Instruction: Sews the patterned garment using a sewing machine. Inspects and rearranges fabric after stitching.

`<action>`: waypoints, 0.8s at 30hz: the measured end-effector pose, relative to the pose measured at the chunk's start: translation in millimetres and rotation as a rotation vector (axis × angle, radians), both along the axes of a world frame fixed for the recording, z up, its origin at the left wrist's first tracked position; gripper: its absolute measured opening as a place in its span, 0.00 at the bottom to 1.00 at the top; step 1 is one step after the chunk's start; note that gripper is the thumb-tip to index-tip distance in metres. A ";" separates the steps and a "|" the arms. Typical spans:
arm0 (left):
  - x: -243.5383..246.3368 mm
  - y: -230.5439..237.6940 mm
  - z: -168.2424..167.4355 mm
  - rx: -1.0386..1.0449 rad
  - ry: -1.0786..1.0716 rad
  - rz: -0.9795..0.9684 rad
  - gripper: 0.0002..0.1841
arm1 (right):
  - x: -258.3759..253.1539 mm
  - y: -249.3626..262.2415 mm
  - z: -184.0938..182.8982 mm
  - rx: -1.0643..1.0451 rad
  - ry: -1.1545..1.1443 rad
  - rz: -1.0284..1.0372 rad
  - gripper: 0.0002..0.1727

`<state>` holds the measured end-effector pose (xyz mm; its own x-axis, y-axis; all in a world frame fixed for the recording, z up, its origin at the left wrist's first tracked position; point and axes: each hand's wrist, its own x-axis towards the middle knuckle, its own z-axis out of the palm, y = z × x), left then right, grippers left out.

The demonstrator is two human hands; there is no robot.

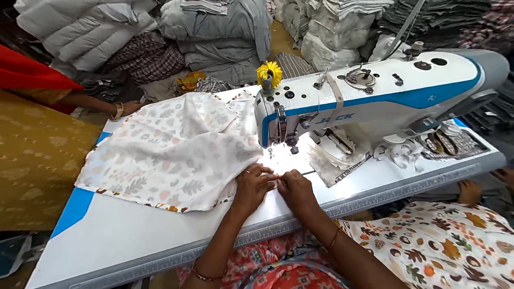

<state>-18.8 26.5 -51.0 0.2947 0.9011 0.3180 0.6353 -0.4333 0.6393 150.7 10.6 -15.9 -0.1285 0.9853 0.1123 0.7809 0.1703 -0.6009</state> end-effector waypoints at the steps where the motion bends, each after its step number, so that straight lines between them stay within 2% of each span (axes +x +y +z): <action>1: -0.8 -0.6 0.0 0.002 0.004 -0.013 0.10 | -1.3 -2.9 -5.8 0.060 -0.022 0.005 0.08; 3: -1.9 -2.4 2.8 -0.010 -0.015 -0.029 0.09 | -8.2 -10.3 -18.2 0.215 -0.074 0.037 0.04; 9: -2.7 7.2 5.8 0.011 -0.071 -0.040 0.05 | -18.0 -11.7 -19.0 0.342 -0.322 0.083 0.10; 13: -5.2 33.2 4.1 0.075 -0.064 -0.058 0.05 | -23.8 7.4 -21.5 0.331 -0.353 0.030 0.16; 16: -8.9 52.0 7.4 0.057 -0.073 -0.066 0.04 | -30.5 19.1 -19.7 0.261 -0.354 -0.017 0.25; 17: -10.9 57.7 9.0 0.048 -0.075 -0.070 0.03 | -32.3 21.4 -19.2 0.232 -0.349 -0.027 0.27; 20: -12.9 72.9 15.6 0.025 -0.074 -0.041 0.03 | -29.6 25.5 -21.8 0.214 -0.274 -0.016 0.26; 24: -10.8 76.4 14.3 0.055 -0.045 -0.002 0.03 | 6.7 10.2 -14.2 0.109 0.069 0.106 0.25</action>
<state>-29.7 102.9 -36.7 0.2809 0.8814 0.3799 0.6054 -0.4698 0.6425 157.4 20.7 -30.1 -0.2196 0.9482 0.2297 0.7129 0.3166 -0.6257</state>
